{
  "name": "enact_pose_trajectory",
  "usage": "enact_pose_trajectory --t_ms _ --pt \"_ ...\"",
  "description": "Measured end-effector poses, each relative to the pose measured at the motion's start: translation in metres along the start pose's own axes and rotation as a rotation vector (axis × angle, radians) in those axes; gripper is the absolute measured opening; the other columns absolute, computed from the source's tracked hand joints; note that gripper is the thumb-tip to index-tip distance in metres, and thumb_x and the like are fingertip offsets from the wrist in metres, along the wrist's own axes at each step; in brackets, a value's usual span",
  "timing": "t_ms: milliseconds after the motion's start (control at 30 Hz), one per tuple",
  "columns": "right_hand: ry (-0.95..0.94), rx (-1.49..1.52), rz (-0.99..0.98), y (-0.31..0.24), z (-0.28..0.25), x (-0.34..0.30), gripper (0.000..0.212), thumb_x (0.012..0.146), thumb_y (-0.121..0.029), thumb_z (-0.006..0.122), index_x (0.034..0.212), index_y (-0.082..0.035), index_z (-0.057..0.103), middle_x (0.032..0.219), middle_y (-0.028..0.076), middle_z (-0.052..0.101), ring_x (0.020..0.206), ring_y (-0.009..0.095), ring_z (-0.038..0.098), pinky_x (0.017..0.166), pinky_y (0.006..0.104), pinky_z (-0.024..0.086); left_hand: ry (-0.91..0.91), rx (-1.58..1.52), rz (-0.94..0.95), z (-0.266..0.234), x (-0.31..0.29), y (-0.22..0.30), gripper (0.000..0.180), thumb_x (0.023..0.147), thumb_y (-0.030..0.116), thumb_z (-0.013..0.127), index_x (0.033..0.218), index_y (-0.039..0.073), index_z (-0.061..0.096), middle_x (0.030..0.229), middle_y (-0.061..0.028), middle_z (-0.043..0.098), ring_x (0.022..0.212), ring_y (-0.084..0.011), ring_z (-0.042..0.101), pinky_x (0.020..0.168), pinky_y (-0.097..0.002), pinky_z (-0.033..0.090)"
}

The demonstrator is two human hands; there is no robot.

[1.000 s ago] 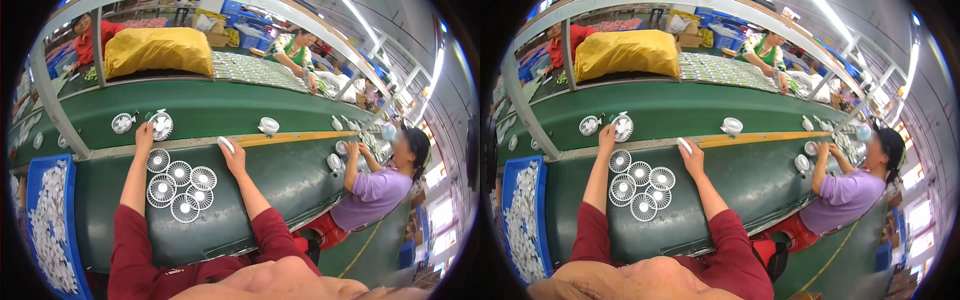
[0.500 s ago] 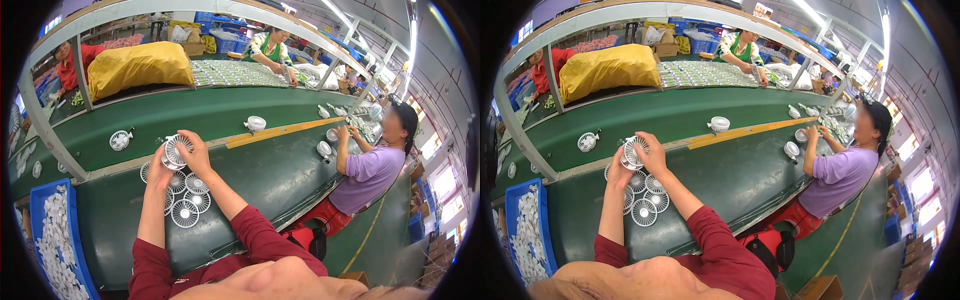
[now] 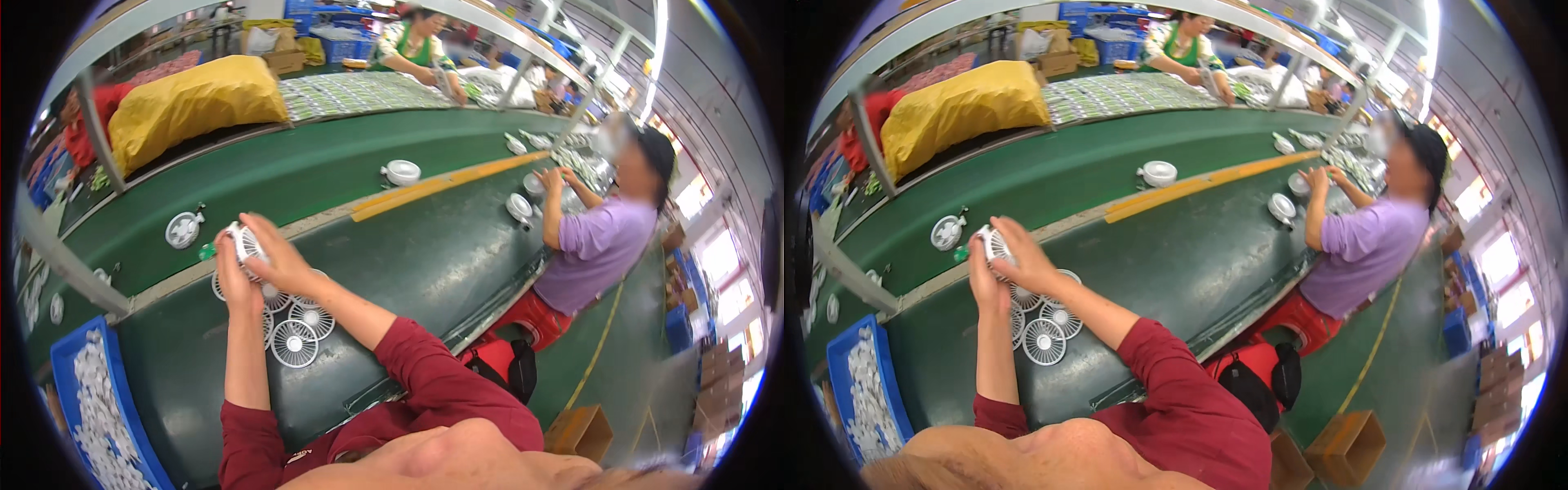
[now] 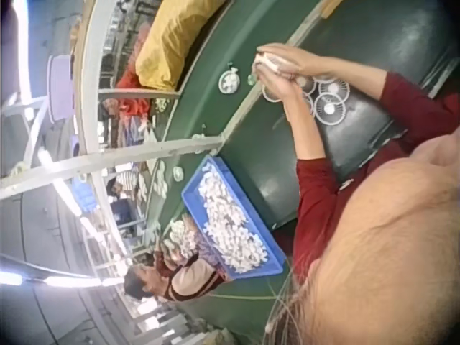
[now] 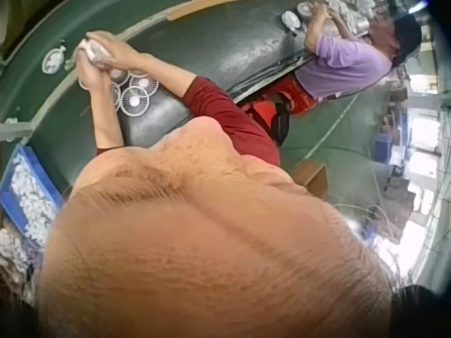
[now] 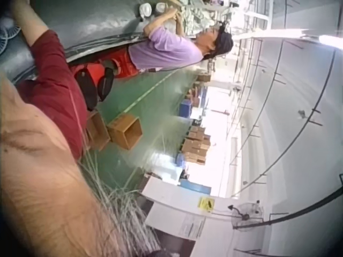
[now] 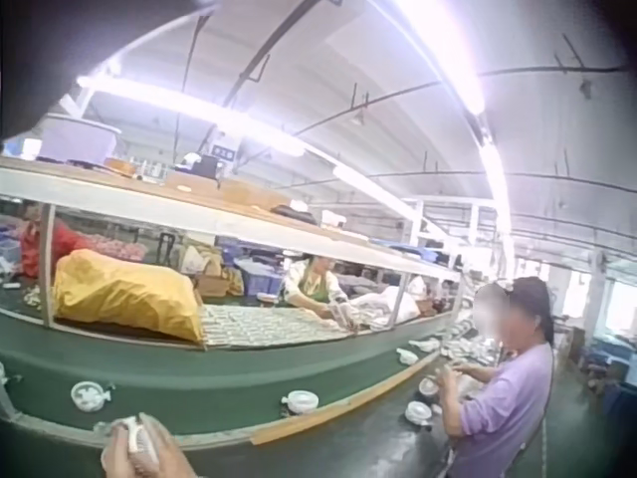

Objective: The person assembles portable electric fans by picking up fan bodies from the conveyor belt, fitting plastic front grilles onto them by hand, and placing the assembled units back onto the line.

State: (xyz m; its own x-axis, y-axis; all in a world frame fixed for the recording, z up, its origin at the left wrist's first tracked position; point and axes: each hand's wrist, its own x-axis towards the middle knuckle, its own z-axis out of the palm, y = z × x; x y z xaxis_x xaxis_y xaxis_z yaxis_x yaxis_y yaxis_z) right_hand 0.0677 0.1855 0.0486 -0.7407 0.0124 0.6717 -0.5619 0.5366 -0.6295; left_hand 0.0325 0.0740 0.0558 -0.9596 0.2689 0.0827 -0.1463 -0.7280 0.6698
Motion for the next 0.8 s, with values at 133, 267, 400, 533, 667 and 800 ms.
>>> enact_pose_trajectory --t_ms 133,267,400,533,667,800 --pt "-0.052 0.354 0.159 -0.014 0.013 0.001 0.073 0.093 -0.040 0.050 0.149 0.000 0.025 0.144 0.022 0.039 0.136 0.035 0.036 0.113 0.0394 0.026 -0.027 0.354 0.345 -0.001 -0.007 0.002 0.029 0.106 0.025 0.039 0.128 0.006 0.043 0.121 -0.0119 0.054 0.112 -0.0186 0.054 0.096 -0.0332 0.044" --pt "-0.023 0.326 0.071 -0.016 0.011 -0.003 0.080 0.092 -0.043 0.053 0.151 0.000 0.021 0.148 0.024 0.033 0.140 0.036 0.030 0.115 0.0417 0.023 0.046 0.236 0.243 0.010 -0.013 0.010 0.034 0.105 0.029 0.041 0.131 0.008 0.042 0.123 -0.0114 0.055 0.110 -0.0215 0.058 0.093 -0.0346 0.049" --pt "0.028 0.087 -0.020 -0.011 0.019 -0.006 0.086 0.083 -0.040 0.062 0.149 0.001 0.023 0.153 0.024 0.027 0.144 0.039 0.022 0.117 0.0434 0.020 0.146 0.233 0.253 0.009 -0.008 0.010 0.032 0.102 0.024 0.049 0.129 0.007 0.046 0.116 -0.0096 0.057 0.104 -0.0181 0.060 0.088 -0.0319 0.051" --pt "0.069 0.454 0.211 -0.005 0.040 -0.011 0.064 0.099 -0.039 0.046 0.148 -0.001 0.028 0.148 0.019 0.038 0.137 0.027 0.038 0.111 0.0347 0.029 0.189 0.569 0.518 0.003 -0.006 -0.002 0.025 0.102 0.018 0.050 0.124 0.006 0.046 0.102 -0.0061 0.056 0.090 -0.0112 0.054 0.079 -0.0265 0.046" --pt "-0.088 0.452 0.370 0.016 0.040 -0.007 0.062 0.097 -0.037 0.051 0.148 -0.009 0.031 0.143 0.017 0.044 0.129 0.024 0.046 0.106 0.0331 0.036 0.160 0.509 0.481 -0.018 0.007 -0.011 0.025 0.101 0.014 0.048 0.126 0.007 0.045 0.102 -0.0036 0.053 0.086 -0.0088 0.051 0.074 -0.0254 0.044" --pt "0.022 0.065 0.323 0.045 0.002 0.013 0.063 0.091 -0.027 0.064 0.142 0.000 0.038 0.142 0.023 0.044 0.133 0.034 0.043 0.111 0.0382 0.032 0.021 0.731 0.395 -0.046 0.030 -0.007 0.038 0.096 0.017 0.057 0.130 0.008 0.043 0.123 -0.0097 0.053 0.109 -0.0182 0.054 0.089 -0.0298 0.045"
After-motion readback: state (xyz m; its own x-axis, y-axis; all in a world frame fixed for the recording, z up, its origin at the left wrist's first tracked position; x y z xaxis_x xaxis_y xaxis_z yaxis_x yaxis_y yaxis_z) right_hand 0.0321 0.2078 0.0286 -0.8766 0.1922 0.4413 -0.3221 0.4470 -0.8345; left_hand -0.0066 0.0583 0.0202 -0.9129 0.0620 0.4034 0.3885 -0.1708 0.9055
